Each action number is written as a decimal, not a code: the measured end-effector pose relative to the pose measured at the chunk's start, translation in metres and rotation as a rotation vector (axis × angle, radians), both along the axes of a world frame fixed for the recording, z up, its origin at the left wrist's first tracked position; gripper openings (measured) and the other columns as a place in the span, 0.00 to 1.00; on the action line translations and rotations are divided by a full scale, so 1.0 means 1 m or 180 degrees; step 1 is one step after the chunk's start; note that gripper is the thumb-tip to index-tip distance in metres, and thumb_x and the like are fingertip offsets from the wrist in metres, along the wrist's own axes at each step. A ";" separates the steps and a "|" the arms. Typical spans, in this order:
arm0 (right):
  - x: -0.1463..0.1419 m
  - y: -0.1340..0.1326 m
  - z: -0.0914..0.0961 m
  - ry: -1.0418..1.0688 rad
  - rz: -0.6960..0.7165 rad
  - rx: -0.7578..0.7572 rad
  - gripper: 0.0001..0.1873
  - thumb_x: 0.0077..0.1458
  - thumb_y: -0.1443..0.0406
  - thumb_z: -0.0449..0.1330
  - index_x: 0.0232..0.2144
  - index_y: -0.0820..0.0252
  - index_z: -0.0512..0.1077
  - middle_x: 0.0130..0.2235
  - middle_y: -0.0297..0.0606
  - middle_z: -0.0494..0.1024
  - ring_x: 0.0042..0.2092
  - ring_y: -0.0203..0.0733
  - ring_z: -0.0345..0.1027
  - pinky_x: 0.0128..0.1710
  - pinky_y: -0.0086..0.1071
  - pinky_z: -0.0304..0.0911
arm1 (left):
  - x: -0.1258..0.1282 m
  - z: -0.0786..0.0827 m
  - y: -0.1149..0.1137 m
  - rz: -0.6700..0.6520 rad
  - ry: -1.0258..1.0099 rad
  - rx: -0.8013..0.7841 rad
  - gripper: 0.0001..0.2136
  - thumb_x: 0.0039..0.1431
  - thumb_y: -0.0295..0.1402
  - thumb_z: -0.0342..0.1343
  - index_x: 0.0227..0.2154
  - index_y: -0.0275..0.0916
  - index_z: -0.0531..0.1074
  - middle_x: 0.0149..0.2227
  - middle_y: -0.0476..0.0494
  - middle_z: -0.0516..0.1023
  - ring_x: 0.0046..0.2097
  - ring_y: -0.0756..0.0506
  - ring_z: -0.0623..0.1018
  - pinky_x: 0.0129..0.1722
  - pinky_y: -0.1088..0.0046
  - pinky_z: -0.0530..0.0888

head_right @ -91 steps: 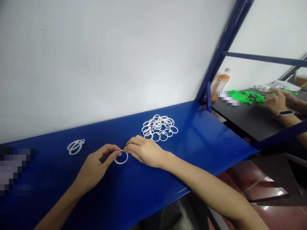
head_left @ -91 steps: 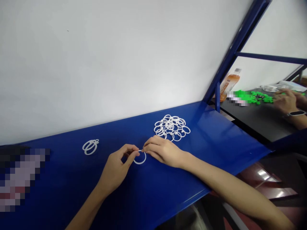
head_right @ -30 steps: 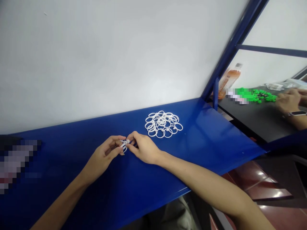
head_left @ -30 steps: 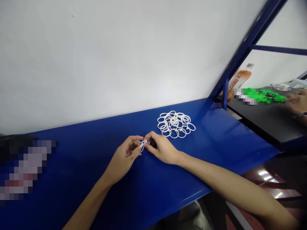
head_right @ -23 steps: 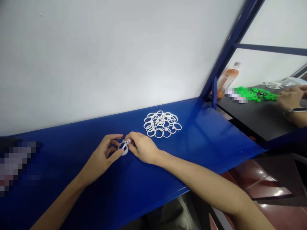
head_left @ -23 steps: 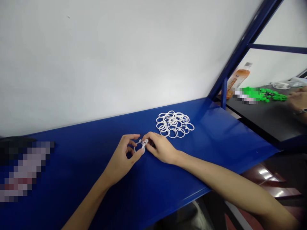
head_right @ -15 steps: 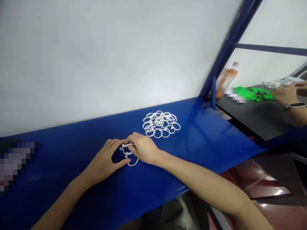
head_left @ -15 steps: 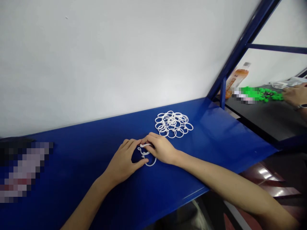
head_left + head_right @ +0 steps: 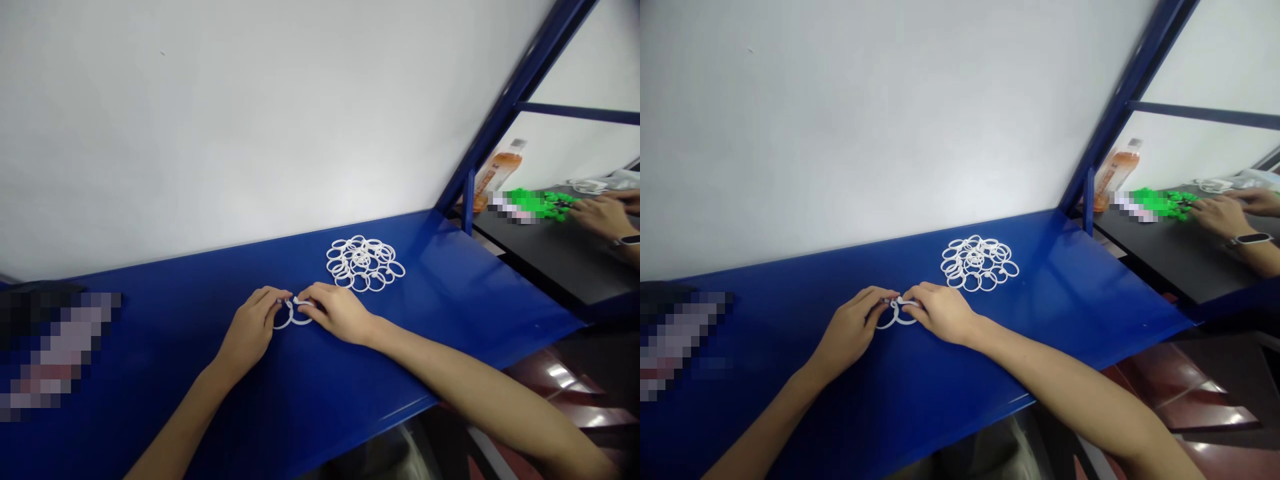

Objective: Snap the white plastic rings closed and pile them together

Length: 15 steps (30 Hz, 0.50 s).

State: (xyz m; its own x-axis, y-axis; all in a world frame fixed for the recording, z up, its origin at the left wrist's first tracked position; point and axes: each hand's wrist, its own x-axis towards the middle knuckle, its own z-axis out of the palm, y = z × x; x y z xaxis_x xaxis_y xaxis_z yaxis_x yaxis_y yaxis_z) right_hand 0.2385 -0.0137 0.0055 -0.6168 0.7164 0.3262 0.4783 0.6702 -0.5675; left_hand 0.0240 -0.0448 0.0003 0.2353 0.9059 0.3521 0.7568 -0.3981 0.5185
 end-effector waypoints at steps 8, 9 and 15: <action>0.002 -0.002 0.001 -0.0376 0.0303 0.0165 0.14 0.69 0.60 0.53 0.47 0.57 0.77 0.37 0.37 0.77 0.36 0.37 0.72 0.36 0.29 0.64 | 0.007 0.016 -0.008 -0.0165 -0.0253 0.0018 0.16 0.68 0.30 0.43 0.43 0.44 0.77 0.43 0.46 0.80 0.43 0.47 0.80 0.43 0.70 0.77; 0.002 -0.002 0.001 -0.0419 0.0270 0.0188 0.15 0.69 0.60 0.53 0.47 0.57 0.77 0.36 0.37 0.77 0.36 0.36 0.72 0.36 0.28 0.64 | 0.006 0.014 -0.008 -0.0191 -0.0214 0.0023 0.17 0.67 0.29 0.42 0.44 0.44 0.77 0.44 0.46 0.81 0.44 0.46 0.80 0.44 0.69 0.77; 0.001 -0.001 0.002 -0.0435 -0.0061 0.0184 0.14 0.69 0.61 0.53 0.48 0.58 0.76 0.40 0.39 0.80 0.39 0.39 0.75 0.36 0.29 0.65 | 0.003 0.001 -0.007 -0.0137 0.0184 0.0416 0.19 0.63 0.26 0.46 0.51 0.44 0.76 0.50 0.44 0.81 0.55 0.42 0.76 0.57 0.57 0.72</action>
State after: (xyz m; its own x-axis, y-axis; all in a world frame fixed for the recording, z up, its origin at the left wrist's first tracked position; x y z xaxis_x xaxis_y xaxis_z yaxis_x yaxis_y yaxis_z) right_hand 0.2399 -0.0150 0.0078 -0.6447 0.7109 0.2811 0.5615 0.6899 -0.4568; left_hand 0.0270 -0.0522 0.0012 0.2962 0.8419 0.4510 0.7647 -0.4920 0.4162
